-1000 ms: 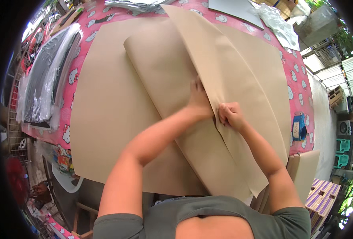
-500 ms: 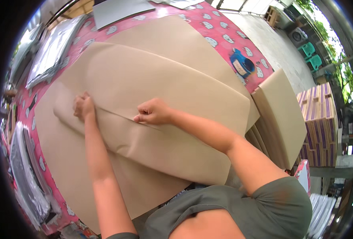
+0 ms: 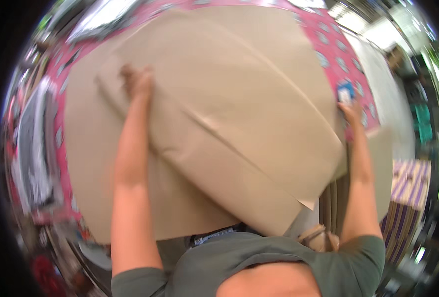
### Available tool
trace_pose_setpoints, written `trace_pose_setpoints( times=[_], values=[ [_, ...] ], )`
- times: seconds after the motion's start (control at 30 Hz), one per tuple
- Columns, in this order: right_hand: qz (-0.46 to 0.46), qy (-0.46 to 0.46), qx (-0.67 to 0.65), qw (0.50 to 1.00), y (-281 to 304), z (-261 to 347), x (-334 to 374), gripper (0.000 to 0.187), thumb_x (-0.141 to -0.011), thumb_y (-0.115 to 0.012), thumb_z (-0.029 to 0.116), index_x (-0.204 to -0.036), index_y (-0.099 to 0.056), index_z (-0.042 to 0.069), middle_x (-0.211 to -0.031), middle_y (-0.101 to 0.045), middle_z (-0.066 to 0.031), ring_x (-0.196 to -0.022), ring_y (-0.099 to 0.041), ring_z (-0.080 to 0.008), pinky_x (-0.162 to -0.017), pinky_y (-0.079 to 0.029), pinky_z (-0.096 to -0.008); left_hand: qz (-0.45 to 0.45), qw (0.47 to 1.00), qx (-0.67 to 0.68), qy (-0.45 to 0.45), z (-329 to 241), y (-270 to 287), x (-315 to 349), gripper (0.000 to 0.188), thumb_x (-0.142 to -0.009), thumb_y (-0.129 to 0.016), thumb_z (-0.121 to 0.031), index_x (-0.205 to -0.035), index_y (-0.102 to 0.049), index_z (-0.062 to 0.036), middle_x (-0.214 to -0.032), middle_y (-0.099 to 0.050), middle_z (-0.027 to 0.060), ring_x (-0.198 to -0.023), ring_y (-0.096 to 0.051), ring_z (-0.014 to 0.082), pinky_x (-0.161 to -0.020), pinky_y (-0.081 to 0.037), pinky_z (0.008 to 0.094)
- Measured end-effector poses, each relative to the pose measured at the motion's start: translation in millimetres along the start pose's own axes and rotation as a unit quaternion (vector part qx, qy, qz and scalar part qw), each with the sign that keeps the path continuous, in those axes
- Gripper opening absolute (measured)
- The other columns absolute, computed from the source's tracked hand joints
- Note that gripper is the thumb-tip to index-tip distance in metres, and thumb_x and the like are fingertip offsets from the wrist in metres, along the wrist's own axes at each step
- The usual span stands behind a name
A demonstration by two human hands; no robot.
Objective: The person wraps several flat rectangular items in brown paper, folding the paper around each item and securing the seams with clear tape using a tape dispenser.
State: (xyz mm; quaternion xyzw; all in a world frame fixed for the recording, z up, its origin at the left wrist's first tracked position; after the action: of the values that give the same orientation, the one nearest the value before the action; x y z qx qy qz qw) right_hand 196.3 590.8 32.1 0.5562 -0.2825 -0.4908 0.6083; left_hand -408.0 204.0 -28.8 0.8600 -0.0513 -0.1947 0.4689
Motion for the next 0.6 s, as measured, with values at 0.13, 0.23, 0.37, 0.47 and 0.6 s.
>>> trace_pose_setpoints(
  times=[0.13, 0.23, 0.37, 0.47, 0.6],
  values=[
    [0.11, 0.018, -0.32, 0.941, 62, 102, 26, 0.074, -0.059, -0.08, 0.024, -0.124, -0.049, 0.005, -0.12, -0.053, -0.0143, -0.101, -0.058, -0.0247, -0.081, -0.048, -0.034, 0.164, 0.985, -0.054, 0.009, -55, 25, 14, 0.041, -0.081, -0.055, -0.044, -0.121, -0.053, -0.035, -0.14, -0.033, 0.0015, -0.127, -0.03, 0.0255, -0.101, -0.018, 0.0558],
    [0.214, 0.158, -0.341, 0.902, 87, 264, 65, 0.077, -0.056, -0.082, 0.021, -0.125, -0.051, 0.003, -0.117, -0.055, -0.0118, -0.1, -0.058, -0.0202, -0.083, -0.047, -0.0298, 0.261, 0.965, 0.013, 0.021, -25, 39, -8, 0.037, -0.076, -0.061, -0.05, -0.11, -0.063, -0.0361, -0.126, -0.051, -0.0034, -0.124, -0.037, 0.0228, -0.101, -0.014, 0.056],
    [0.23, 0.308, -0.36, 0.85, 54, 432, 112, 0.072, -0.058, -0.072, 0.021, -0.125, -0.052, 0.004, -0.098, -0.061, -0.0064, -0.089, -0.055, -0.0109, -0.084, -0.042, -0.0259, 0.332, 0.936, 0.114, 0.043, -5, 10, -22, 0.042, -0.068, -0.067, -0.055, -0.106, -0.065, -0.0377, -0.112, -0.063, -0.0029, -0.12, -0.044, 0.0214, -0.102, -0.009, 0.0571],
    [0.246, 0.326, -0.369, 0.835, 33, 488, 114, 0.063, -0.063, -0.07, 0.02, -0.122, -0.055, 0.003, -0.094, -0.061, -0.0057, -0.074, -0.057, -0.0099, -0.068, -0.048, -0.0242, 0.33, 0.93, 0.163, 0.024, -15, -3, -22, 0.048, -0.071, -0.071, -0.044, -0.112, -0.064, -0.0209, -0.106, -0.065, 0.0038, -0.108, -0.051, 0.017, -0.098, -0.005, 0.0614],
    [0.33, 0.246, -0.316, 0.855, -30, 500, 120, 0.055, -0.066, -0.07, 0.019, -0.117, -0.057, 0.002, -0.089, -0.062, -0.0058, -0.064, -0.055, -0.0079, -0.056, -0.048, -0.023, 0.338, 0.928, 0.155, -0.011, -17, -21, -26, 0.046, -0.066, -0.067, -0.058, -0.106, -0.065, -0.0356, -0.118, -0.06, -0.0004, -0.12, -0.044, 0.026, -0.102, -0.007, 0.0609]
  ],
)
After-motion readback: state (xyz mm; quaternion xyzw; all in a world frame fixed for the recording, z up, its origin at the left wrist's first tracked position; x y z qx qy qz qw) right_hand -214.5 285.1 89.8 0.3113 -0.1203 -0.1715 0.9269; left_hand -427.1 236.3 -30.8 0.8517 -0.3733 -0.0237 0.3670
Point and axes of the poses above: each hand's wrist, its own x-axis away from the middle knuckle, its own y-axis out of the back of the hand, z = x × y, the point moved 6 cm from there along -x, towards the middle knuckle
